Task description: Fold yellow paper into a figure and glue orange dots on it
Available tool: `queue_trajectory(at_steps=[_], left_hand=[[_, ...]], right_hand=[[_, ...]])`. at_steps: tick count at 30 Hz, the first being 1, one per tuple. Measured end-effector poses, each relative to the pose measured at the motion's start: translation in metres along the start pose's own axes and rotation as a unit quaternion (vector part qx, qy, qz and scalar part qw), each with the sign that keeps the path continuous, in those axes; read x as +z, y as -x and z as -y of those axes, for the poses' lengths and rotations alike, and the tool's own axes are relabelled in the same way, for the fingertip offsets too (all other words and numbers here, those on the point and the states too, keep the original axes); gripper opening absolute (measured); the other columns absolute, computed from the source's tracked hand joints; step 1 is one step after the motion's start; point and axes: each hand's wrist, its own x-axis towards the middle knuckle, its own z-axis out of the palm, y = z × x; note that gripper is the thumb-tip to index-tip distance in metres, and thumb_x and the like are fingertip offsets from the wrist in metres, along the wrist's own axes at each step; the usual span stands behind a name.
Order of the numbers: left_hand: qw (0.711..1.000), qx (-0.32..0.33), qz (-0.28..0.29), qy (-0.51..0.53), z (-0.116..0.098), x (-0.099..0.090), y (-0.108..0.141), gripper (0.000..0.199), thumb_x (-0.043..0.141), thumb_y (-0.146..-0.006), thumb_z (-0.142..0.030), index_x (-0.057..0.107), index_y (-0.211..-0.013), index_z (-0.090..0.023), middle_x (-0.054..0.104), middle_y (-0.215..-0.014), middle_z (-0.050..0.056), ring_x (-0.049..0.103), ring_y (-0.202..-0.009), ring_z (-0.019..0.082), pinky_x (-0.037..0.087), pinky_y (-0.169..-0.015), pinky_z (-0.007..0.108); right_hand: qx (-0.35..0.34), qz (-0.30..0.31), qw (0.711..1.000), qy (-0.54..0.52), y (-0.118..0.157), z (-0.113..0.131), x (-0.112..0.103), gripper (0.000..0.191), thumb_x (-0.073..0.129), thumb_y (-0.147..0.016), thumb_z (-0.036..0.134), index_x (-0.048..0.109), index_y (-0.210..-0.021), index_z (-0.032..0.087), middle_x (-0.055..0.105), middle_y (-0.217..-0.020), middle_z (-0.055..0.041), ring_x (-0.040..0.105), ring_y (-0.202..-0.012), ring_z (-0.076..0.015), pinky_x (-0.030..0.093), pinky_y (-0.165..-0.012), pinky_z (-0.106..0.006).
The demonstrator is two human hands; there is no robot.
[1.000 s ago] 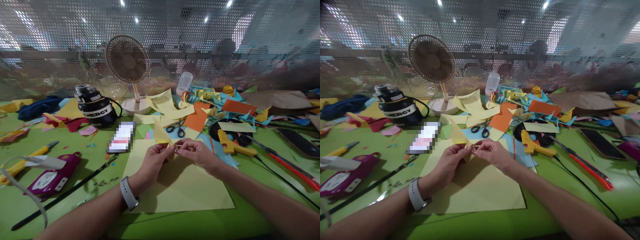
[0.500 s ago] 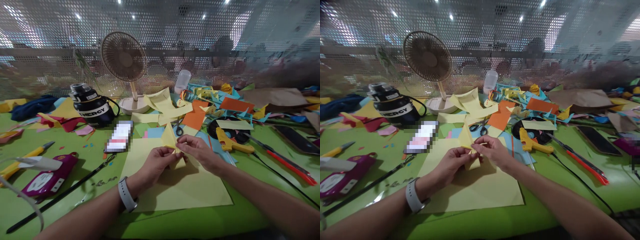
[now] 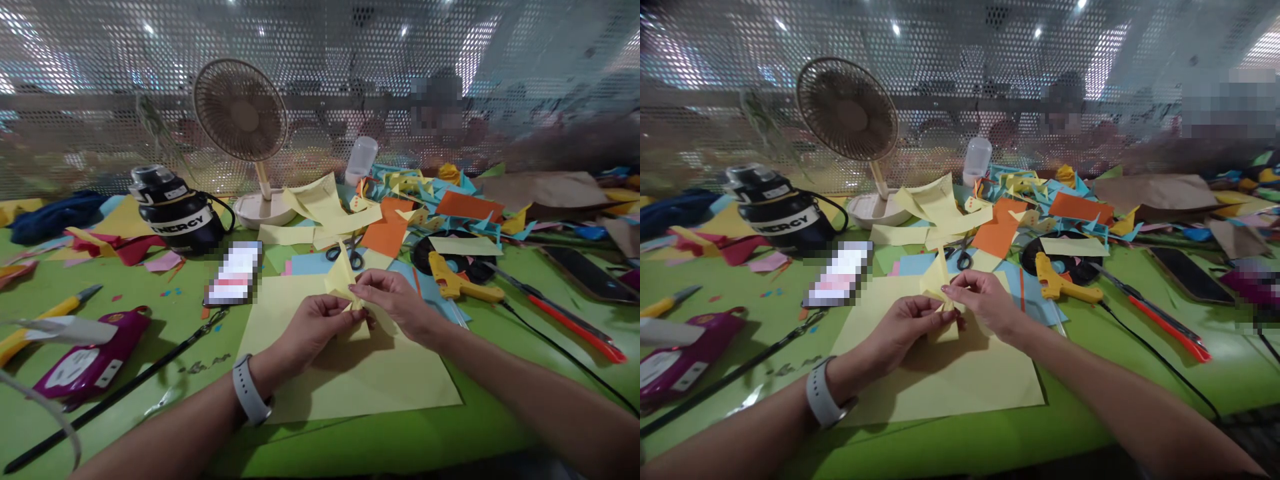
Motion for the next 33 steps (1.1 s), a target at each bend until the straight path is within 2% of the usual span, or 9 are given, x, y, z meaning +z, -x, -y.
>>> queue_trajectory(at_steps=[13, 21, 25, 28, 31, 33], left_hand=[[1.0, -0.011, -0.007, 0.009, 0.001, -0.001, -0.001, 0.027, 0.072, -0.072, -0.04, 0.074, -0.079, -0.014, 0.061, -0.064, 0.002, 0.04, -0.053, 0.008, 0.027, -0.05, 0.021], [0.999, -0.015, -0.009, 0.039, 0.001, 0.001, 0.0, 0.023, 0.074, -0.07, -0.037, 0.075, -0.075, -0.014, 0.063, -0.061, 0.002, 0.044, -0.052, 0.007, 0.03, -0.049, 0.019], [0.996, -0.015, -0.04, 0.077, 0.0, -0.001, -0.002, 0.021, 0.077, -0.068, -0.034, 0.076, -0.079, -0.015, 0.069, -0.068, 0.004, 0.054, -0.06, 0.009, 0.038, -0.057, 0.018], [0.991, -0.013, -0.084, 0.102, -0.004, -0.004, -0.003, 0.02, 0.078, -0.068, -0.031, 0.076, -0.08, -0.016, 0.072, -0.075, 0.004, 0.058, -0.066, 0.01, 0.042, -0.062, 0.018], [0.983, -0.012, -0.124, 0.136, -0.007, -0.008, -0.004, 0.019, 0.08, -0.065, -0.029, 0.075, -0.078, -0.016, 0.071, -0.074, 0.003, 0.059, -0.066, 0.01, 0.044, -0.064, 0.019], [0.979, -0.005, -0.137, 0.151, -0.006, -0.009, -0.005, 0.018, 0.081, -0.064, -0.028, 0.073, -0.075, -0.016, 0.07, -0.072, 0.002, 0.059, -0.066, 0.01, 0.044, -0.064, 0.019]], right_hand=[[0.006, 0.006, 1.0, -0.005, -0.001, -0.004, -0.001, 0.022, 0.068, -0.074, 0.037, 0.057, -0.067, 0.019, 0.053, -0.055, 0.0054, 0.048, -0.049, -0.0091, 0.039, -0.048, -0.024], [-0.007, -0.003, 1.0, 0.021, -0.001, -0.002, -0.001, 0.024, 0.068, -0.073, 0.039, 0.058, -0.067, 0.018, 0.053, -0.06, 0.004, 0.048, -0.055, -0.0097, 0.039, -0.053, -0.024], [-0.036, -0.058, 0.996, 0.061, -0.004, 0.004, -0.004, 0.029, 0.063, -0.076, 0.046, 0.059, -0.072, 0.017, 0.057, -0.07, 0.0011, 0.053, -0.068, -0.0124, 0.041, -0.062, -0.025], [-0.048, -0.083, 0.988, 0.117, -0.002, 0.009, -0.007, 0.033, 0.057, -0.08, 0.048, 0.057, -0.068, 0.017, 0.058, -0.069, 0.0001, 0.053, -0.068, -0.0129, 0.041, -0.064, -0.026], [-0.027, -0.022, 0.987, 0.157, 0.001, 0.008, -0.007, 0.035, 0.057, -0.081, 0.049, 0.06, -0.068, 0.016, 0.058, -0.068, -0.0006, 0.052, -0.066, -0.0125, 0.039, -0.061, -0.025], [-0.001, 0.037, 0.99, 0.139, 0.001, 0.001, -0.006, 0.034, 0.062, -0.078, 0.049, 0.064, -0.074, 0.015, 0.06, -0.069, -0.0008, 0.052, -0.065, -0.0121, 0.038, -0.059, -0.025]])
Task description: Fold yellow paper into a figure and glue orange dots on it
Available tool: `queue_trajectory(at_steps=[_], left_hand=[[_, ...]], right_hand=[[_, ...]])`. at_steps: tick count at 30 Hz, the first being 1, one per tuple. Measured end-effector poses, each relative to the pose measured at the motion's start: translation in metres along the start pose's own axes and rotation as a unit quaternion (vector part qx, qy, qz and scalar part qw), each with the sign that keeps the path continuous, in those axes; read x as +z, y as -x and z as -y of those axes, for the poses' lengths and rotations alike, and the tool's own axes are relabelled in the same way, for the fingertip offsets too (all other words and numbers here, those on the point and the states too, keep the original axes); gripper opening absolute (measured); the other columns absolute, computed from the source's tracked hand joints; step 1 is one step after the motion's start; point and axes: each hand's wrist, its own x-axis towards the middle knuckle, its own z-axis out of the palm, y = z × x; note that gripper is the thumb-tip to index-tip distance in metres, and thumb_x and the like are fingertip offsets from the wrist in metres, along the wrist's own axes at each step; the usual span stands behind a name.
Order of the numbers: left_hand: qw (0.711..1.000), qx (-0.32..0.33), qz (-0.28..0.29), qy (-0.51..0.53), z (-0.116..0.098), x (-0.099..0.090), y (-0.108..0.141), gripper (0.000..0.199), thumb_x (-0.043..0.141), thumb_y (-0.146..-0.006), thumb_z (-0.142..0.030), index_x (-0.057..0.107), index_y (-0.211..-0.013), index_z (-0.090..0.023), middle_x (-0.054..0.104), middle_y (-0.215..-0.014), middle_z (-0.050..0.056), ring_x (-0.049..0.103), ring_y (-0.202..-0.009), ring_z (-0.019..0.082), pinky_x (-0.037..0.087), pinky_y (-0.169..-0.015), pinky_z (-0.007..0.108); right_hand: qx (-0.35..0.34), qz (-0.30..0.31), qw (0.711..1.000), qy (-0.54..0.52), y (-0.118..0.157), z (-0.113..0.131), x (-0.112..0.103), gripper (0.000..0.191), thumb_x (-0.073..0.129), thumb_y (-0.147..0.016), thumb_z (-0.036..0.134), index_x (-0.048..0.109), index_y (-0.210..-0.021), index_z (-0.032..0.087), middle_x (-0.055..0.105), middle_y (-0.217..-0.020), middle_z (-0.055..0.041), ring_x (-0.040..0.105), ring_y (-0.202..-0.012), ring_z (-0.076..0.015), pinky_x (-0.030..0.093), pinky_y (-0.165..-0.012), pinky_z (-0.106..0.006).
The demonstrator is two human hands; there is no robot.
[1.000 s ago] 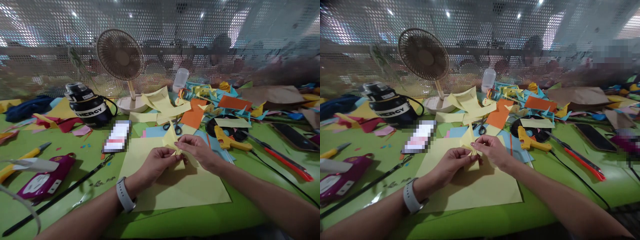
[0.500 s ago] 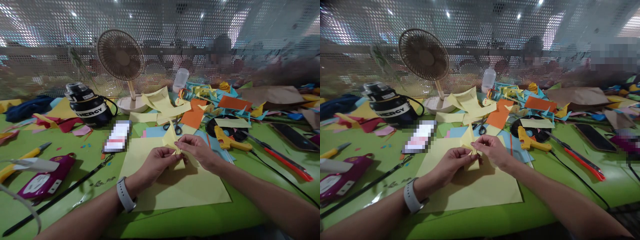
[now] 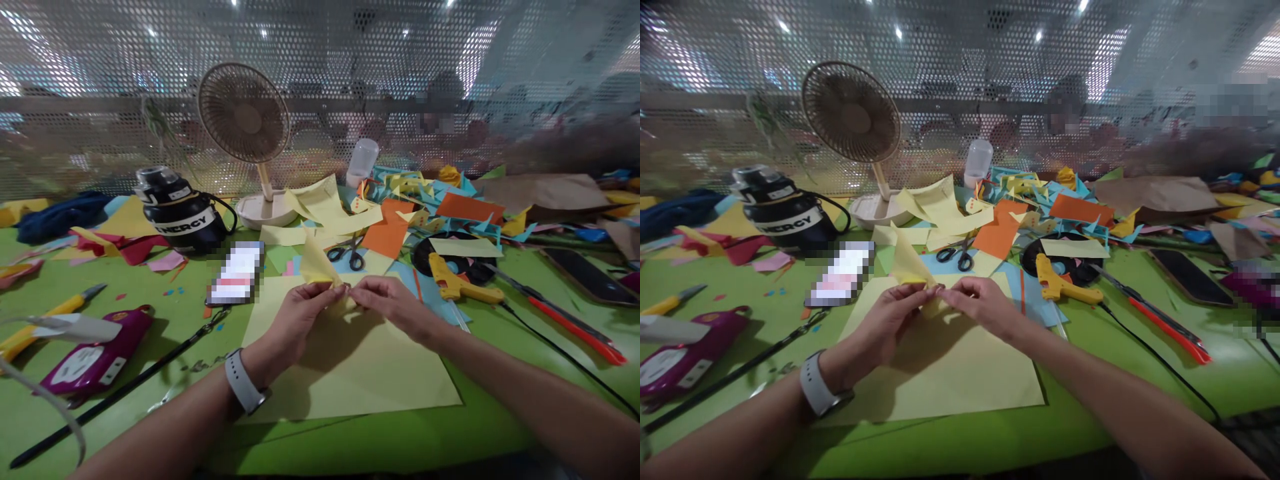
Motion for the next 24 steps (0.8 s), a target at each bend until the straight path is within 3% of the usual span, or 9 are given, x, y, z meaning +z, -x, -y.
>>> queue_trajectory(at_steps=[2, 6, 19, 24], left_hand=[[1.0, 0.005, 0.005, 0.002, 0.001, -0.001, -0.001, 0.016, 0.08, -0.065, -0.028, 0.072, -0.072, -0.016, 0.069, -0.069, 0.0, 0.057, -0.064, 0.009, 0.043, -0.062, 0.018], [1.0, -0.002, 0.009, -0.002, 0.002, -0.001, -0.002, 0.016, 0.08, -0.065, -0.027, 0.07, -0.068, -0.015, 0.064, -0.063, -0.001, 0.052, -0.06, 0.008, 0.039, -0.057, 0.017], [1.0, -0.011, 0.015, 0.008, -0.007, 0.005, 0.001, 0.018, 0.081, -0.059, -0.023, 0.067, -0.06, -0.013, 0.062, -0.058, 0.0, 0.051, -0.055, 0.008, 0.038, -0.053, 0.019], [1.0, -0.01, -0.001, 0.03, -0.007, 0.003, -0.001, 0.019, 0.082, -0.059, -0.023, 0.065, -0.058, -0.014, 0.06, -0.056, -0.003, 0.05, -0.054, 0.007, 0.037, -0.052, 0.019]], right_hand=[[0.004, 0.031, 0.999, -0.038, -0.002, -0.009, 0.004, 0.032, 0.068, -0.074, 0.047, 0.066, -0.078, 0.015, 0.061, -0.069, -0.0004, 0.052, -0.063, -0.0115, 0.038, -0.057, -0.024], [-0.011, 0.034, 0.997, -0.069, -0.006, -0.019, 0.007, 0.029, 0.072, -0.071, 0.043, 0.066, -0.077, 0.015, 0.061, -0.068, 0.0, 0.052, -0.063, -0.0111, 0.038, -0.058, -0.024], [-0.005, 0.039, 0.998, -0.057, -0.005, -0.014, 0.006, 0.032, 0.074, -0.068, 0.046, 0.067, -0.07, 0.015, 0.062, -0.065, 0.0, 0.052, -0.061, -0.0105, 0.04, -0.059, -0.025], [0.022, 0.033, 0.995, -0.093, -0.003, -0.012, 0.006, 0.031, 0.073, -0.07, 0.044, 0.069, -0.081, 0.015, 0.066, -0.072, -0.0017, 0.055, -0.066, -0.0105, 0.04, -0.06, -0.024]])
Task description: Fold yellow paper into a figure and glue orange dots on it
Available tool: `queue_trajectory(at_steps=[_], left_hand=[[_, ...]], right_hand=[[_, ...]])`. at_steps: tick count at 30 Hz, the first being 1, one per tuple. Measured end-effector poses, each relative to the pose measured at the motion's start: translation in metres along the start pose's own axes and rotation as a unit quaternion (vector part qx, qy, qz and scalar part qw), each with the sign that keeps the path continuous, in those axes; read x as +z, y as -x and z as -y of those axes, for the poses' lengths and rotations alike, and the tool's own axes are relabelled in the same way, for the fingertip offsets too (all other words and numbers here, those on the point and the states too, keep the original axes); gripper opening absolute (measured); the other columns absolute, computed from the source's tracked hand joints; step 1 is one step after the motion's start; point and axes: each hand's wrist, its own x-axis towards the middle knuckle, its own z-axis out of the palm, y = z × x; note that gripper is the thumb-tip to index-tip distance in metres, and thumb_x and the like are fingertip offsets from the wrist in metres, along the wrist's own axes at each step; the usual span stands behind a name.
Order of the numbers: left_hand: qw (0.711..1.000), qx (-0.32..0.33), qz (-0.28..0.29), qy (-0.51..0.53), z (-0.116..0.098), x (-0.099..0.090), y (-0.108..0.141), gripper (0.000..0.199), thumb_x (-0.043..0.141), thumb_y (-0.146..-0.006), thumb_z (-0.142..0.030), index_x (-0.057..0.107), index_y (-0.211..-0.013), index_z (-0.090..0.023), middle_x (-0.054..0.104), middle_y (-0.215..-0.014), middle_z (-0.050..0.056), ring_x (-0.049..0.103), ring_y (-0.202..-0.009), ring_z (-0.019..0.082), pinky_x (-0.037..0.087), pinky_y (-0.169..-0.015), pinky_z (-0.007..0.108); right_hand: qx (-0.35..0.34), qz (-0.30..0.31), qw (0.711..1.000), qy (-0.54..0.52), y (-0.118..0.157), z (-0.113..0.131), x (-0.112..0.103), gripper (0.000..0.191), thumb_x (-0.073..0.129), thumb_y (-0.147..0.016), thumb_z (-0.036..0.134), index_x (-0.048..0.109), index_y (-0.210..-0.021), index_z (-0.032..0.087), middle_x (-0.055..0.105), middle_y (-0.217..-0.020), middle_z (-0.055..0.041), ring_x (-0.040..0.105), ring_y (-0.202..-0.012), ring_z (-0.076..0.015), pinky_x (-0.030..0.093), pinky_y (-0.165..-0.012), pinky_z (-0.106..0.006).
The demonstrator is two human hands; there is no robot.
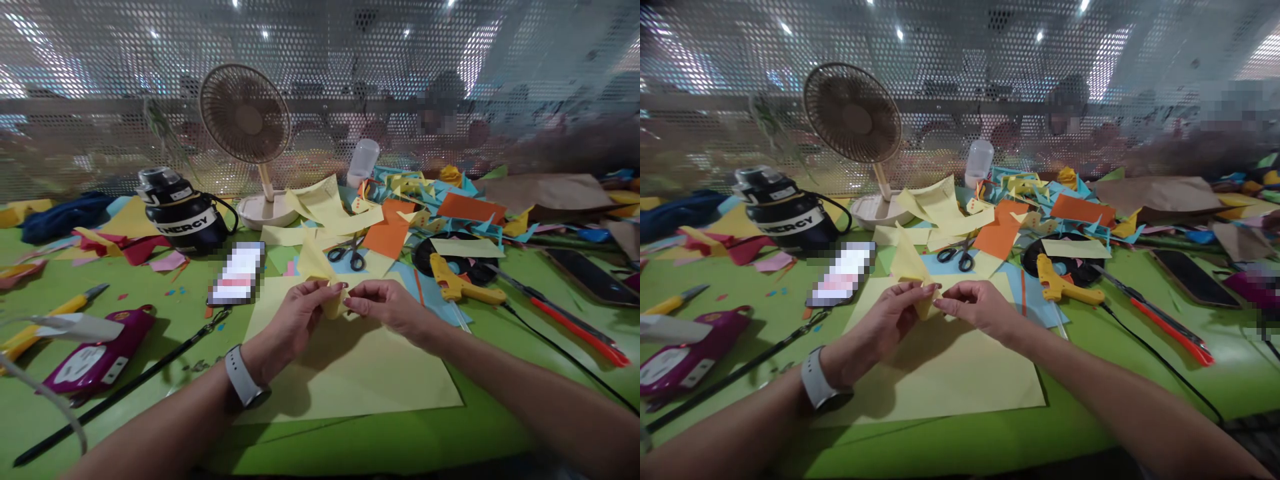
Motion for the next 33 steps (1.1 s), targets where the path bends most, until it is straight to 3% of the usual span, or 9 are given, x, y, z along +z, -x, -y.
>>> queue_trajectory(at_steps=[9, 15, 19, 27, 33], left_hand=[[1.0, 0.014, 0.017, 0.012, 0.006, -0.002, -0.003, 0.019, 0.081, -0.061, -0.022, 0.064, -0.059, -0.013, 0.06, -0.059, -0.001, 0.052, -0.057, 0.008, 0.041, -0.057, 0.019], [0.999, 0.017, 0.009, 0.026, 0.004, 0.001, -0.001, 0.02, 0.082, -0.059, -0.021, 0.064, -0.059, -0.014, 0.061, -0.06, -0.002, 0.053, -0.057, 0.007, 0.043, -0.057, 0.018], [0.999, 0.017, -0.005, 0.043, 0.0, 0.005, 0.001, 0.018, 0.08, -0.061, -0.02, 0.063, -0.059, -0.015, 0.06, -0.058, -0.004, 0.052, -0.053, 0.006, 0.043, -0.053, 0.016], [0.997, 0.021, 0.016, 0.074, 0.013, -0.001, -0.006, 0.019, 0.082, -0.059, -0.02, 0.068, -0.068, -0.013, 0.065, -0.067, 0.0, 0.058, -0.061, 0.009, 0.047, -0.058, 0.02], [0.997, 0.016, 0.016, 0.068, 0.012, 0.0, -0.004, 0.021, 0.082, -0.059, -0.022, 0.067, -0.07, -0.013, 0.066, -0.068, -0.001, 0.058, -0.061, 0.01, 0.047, -0.059, 0.021]], right_hand=[[-0.015, 0.006, 1.0, 0.027, 0.0, 0.003, -0.001, 0.03, 0.076, -0.066, 0.043, 0.069, -0.069, 0.014, 0.06, -0.061, 0.0013, 0.047, -0.057, -0.0086, 0.035, -0.053, -0.023], [0.011, 0.005, 1.0, -0.014, 0.001, 0.005, 0.0, 0.031, 0.078, -0.063, 0.043, 0.07, -0.073, 0.014, 0.064, -0.067, -0.0009, 0.053, -0.061, -0.0099, 0.039, -0.056, -0.023], [0.047, 0.017, 0.998, -0.047, 0.003, 0.005, 0.004, 0.033, 0.079, -0.062, 0.042, 0.068, -0.074, 0.014, 0.059, -0.062, 0.0021, 0.045, -0.052, -0.0066, 0.03, -0.047, -0.021], [0.031, 0.02, 0.999, -0.022, 0.001, -0.003, 0.005, 0.032, 0.078, -0.064, 0.042, 0.064, -0.06, 0.014, 0.05, -0.051, 0.0056, 0.036, -0.046, -0.0045, 0.023, -0.043, -0.02], [0.04, 0.02, 0.998, -0.035, 0.001, -0.002, 0.004, 0.03, 0.078, -0.065, 0.041, 0.068, -0.065, 0.013, 0.061, -0.056, 0.0008, 0.046, -0.048, -0.0067, 0.029, -0.042, -0.02]])
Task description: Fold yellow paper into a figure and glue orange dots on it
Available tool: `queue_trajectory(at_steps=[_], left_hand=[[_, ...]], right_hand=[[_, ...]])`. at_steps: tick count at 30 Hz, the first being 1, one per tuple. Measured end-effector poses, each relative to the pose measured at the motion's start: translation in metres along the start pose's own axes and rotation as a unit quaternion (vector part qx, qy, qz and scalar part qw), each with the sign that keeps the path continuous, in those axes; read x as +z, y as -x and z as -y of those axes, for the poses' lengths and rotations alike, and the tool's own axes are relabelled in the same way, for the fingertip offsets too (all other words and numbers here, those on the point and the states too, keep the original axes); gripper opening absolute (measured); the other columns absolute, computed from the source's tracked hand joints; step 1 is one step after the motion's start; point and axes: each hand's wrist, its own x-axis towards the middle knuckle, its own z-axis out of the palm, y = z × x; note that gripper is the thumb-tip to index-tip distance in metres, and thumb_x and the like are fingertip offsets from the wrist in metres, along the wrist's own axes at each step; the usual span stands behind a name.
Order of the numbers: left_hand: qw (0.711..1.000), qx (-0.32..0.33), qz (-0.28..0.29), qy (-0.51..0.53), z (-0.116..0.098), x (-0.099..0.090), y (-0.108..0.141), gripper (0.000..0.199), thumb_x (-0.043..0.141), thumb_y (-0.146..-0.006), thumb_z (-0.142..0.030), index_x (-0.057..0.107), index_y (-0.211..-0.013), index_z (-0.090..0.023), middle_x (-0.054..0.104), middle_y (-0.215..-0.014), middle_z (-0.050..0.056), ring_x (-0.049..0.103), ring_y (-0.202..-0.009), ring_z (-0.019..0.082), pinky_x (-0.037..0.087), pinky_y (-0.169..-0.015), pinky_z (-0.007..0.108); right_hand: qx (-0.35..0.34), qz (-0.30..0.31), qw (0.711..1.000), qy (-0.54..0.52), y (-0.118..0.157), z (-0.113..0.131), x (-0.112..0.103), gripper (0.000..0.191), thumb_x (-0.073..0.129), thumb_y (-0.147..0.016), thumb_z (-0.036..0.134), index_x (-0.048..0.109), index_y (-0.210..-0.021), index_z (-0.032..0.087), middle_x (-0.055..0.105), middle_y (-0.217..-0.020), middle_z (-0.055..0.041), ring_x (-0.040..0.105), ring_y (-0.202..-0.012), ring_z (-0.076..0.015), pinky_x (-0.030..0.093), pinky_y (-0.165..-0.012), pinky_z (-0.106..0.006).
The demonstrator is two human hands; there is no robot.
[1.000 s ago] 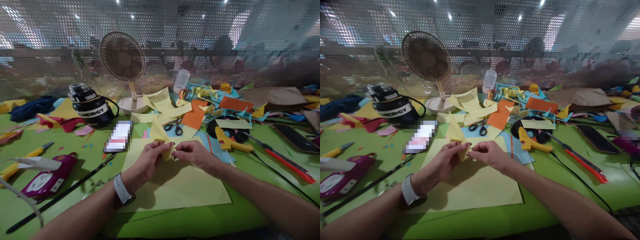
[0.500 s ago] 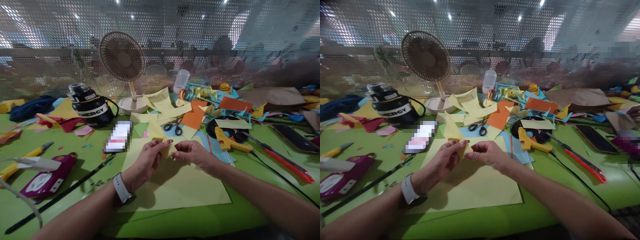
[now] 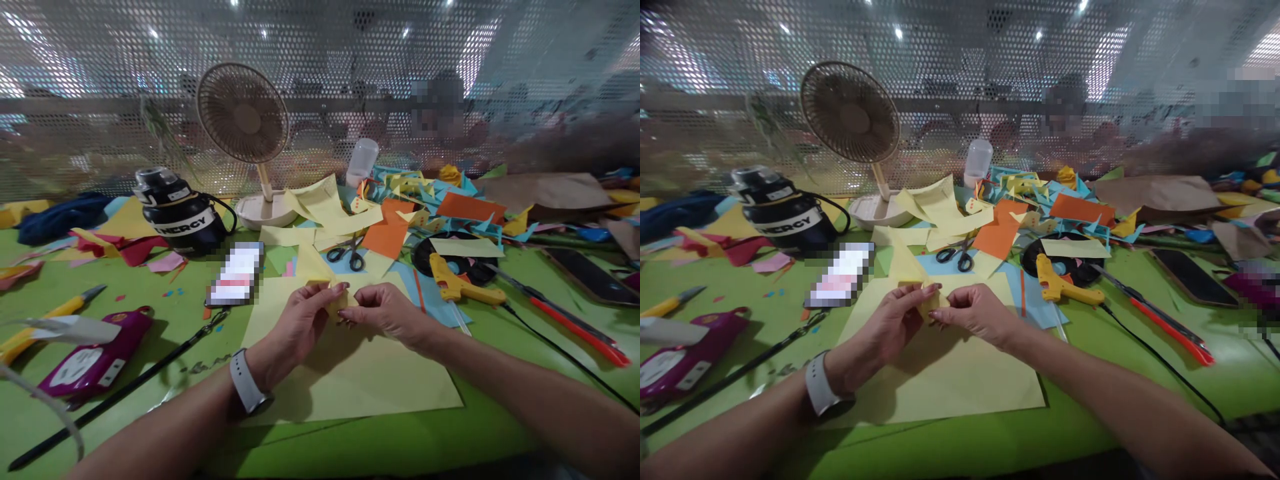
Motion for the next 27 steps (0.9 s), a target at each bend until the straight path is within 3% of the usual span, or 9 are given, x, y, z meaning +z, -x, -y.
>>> queue_trajectory(at_steps=[18, 27], left_hand=[[0.998, 0.027, 0.035, -0.038, -0.0019, 0.0042, 0.0072, 0.019, 0.079, -0.067, -0.023, 0.068, -0.08, -0.015, 0.068, -0.071, -0.001, 0.059, -0.061, 0.01, 0.047, -0.062, 0.021], [0.998, 0.032, -0.022, -0.059, -0.0024, 0.0041, 0.0084, 0.023, 0.082, -0.063, -0.025, 0.065, -0.072, -0.014, 0.064, -0.065, -0.002, 0.057, -0.058, 0.008, 0.045, -0.058, 0.018]], right_hand=[[-0.025, -0.022, 0.999, 0.008, -0.0013, -0.0033, -0.0038, 0.028, 0.076, -0.067, 0.041, 0.069, -0.066, 0.014, 0.067, -0.063, -0.002, 0.056, -0.059, -0.0103, 0.041, -0.059, -0.024], [-0.031, -0.023, 0.999, 0.028, -0.0025, -0.0082, -0.0062, 0.027, 0.074, -0.07, 0.04, 0.068, -0.067, 0.014, 0.066, -0.063, -0.0014, 0.056, -0.059, -0.0099, 0.039, -0.057, -0.023]])
